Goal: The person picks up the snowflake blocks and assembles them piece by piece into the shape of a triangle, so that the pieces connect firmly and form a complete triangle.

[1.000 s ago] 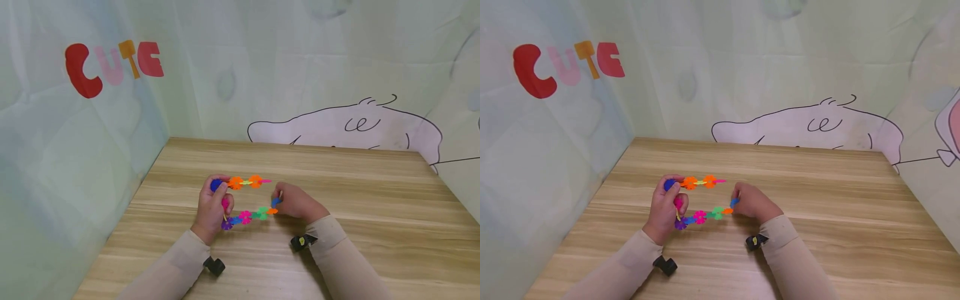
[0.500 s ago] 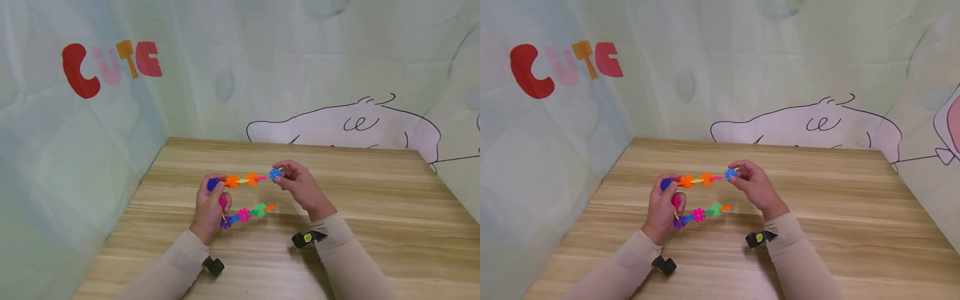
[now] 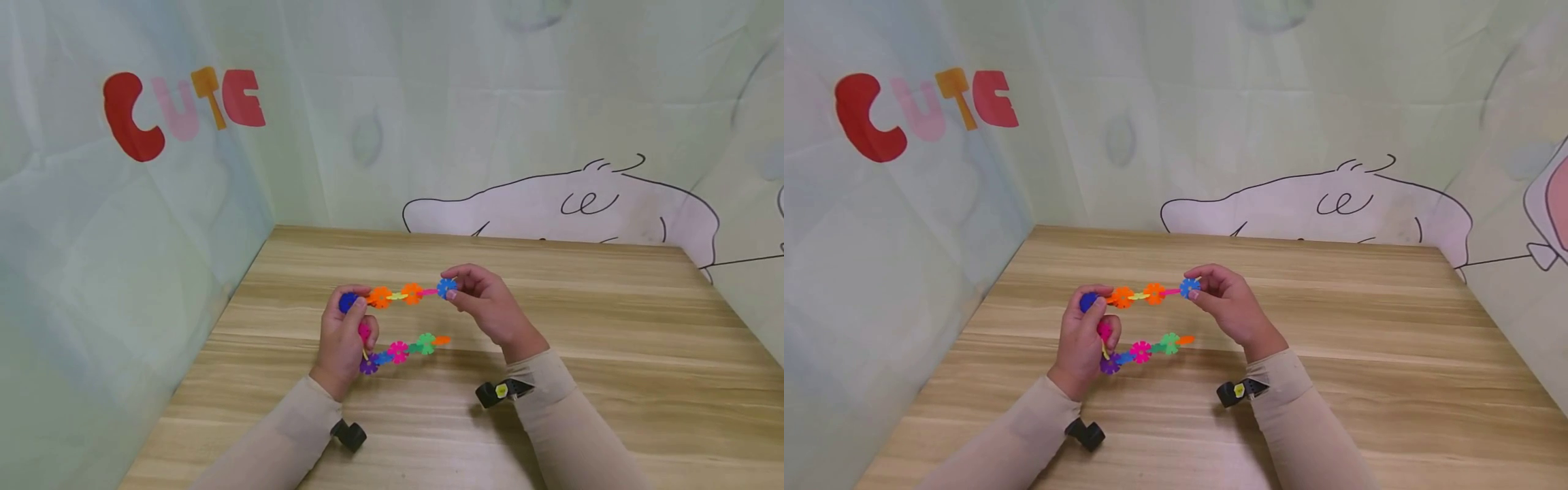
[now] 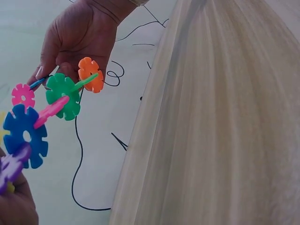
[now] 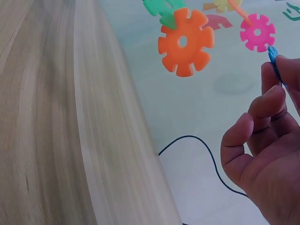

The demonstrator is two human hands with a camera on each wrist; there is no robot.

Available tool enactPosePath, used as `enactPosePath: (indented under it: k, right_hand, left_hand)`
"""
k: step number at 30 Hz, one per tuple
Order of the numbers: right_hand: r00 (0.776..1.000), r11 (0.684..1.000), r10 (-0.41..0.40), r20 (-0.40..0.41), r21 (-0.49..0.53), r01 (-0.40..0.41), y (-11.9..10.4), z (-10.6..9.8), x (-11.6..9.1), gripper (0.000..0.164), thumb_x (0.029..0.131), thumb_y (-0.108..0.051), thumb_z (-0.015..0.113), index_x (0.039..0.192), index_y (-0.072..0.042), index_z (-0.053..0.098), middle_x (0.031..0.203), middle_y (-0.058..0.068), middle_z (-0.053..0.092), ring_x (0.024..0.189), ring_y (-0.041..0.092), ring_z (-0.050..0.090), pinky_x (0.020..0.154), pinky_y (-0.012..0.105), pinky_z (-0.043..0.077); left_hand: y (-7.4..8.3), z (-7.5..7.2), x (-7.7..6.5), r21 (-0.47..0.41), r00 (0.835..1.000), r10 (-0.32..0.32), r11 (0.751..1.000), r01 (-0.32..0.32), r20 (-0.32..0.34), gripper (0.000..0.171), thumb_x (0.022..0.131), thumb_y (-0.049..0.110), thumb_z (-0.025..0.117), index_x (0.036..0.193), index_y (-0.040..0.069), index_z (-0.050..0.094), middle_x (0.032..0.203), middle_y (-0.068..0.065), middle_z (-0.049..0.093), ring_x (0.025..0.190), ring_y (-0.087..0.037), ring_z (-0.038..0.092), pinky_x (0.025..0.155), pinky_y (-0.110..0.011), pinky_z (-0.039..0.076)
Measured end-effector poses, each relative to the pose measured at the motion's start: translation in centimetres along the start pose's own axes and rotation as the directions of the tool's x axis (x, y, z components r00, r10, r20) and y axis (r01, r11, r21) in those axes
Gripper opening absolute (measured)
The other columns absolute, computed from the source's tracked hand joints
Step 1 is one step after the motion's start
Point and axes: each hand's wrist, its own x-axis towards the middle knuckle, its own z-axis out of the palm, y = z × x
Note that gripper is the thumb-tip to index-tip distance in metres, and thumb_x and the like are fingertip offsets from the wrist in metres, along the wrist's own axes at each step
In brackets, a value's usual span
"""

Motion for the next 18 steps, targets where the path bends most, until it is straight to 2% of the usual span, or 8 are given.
enactPosePath:
  k: [8, 13, 18]
  right_hand:
    - [1.0, 1.0, 0.004, 0.0, -0.001, -0.004, -0.08, 0.08, -0.03, 0.028, 0.101, 0.002, 0.064, 0.129, 0.003, 0.064, 0.095, 0.01, 0.06, 0.086, 0.021, 0.06, 0.076, 0.023, 0.055]
    - [1.0, 1.0, 0.012, 0.002, -0.019, -0.012, -0.14, 0.13, -0.06, 0.028, 0.101, 0.002, 0.064, 0.129, 0.001, 0.065, 0.093, 0.006, 0.061, 0.086, 0.021, 0.06, 0.076, 0.024, 0.055]
    - [1.0, 1.0, -0.003, 0.012, 0.0, 0.003, -0.2, 0.24, -0.03, 0.027, 0.101, 0.003, 0.064, 0.128, 0.004, 0.065, 0.091, 0.004, 0.061, 0.084, 0.021, 0.06, 0.075, 0.024, 0.055]
  left_hand:
    - [-0.06, -0.06, -0.04, -0.004, 1.0, 0.006, 1.0, -0.006, 0.007, 0.019, 0.113, 0.014, 0.04, 0.124, 0.004, 0.052, 0.06, -0.001, 0.044, 0.044, -0.01, 0.043, 0.042, -0.019, 0.039]
    - [0.03, 0.0, -0.07, 0.002, 1.0, -0.009, 1.0, 0.009, 0.009, 0.019, 0.113, 0.013, 0.04, 0.124, 0.004, 0.052, 0.061, -0.001, 0.044, 0.045, -0.01, 0.043, 0.043, -0.019, 0.039]
    - [0.15, 0.08, -0.1, 0.002, 1.0, -0.021, 1.0, 0.021, 0.019, 0.017, 0.113, 0.012, 0.04, 0.122, 0.006, 0.053, 0.062, -0.001, 0.045, 0.045, -0.01, 0.043, 0.044, -0.019, 0.039]
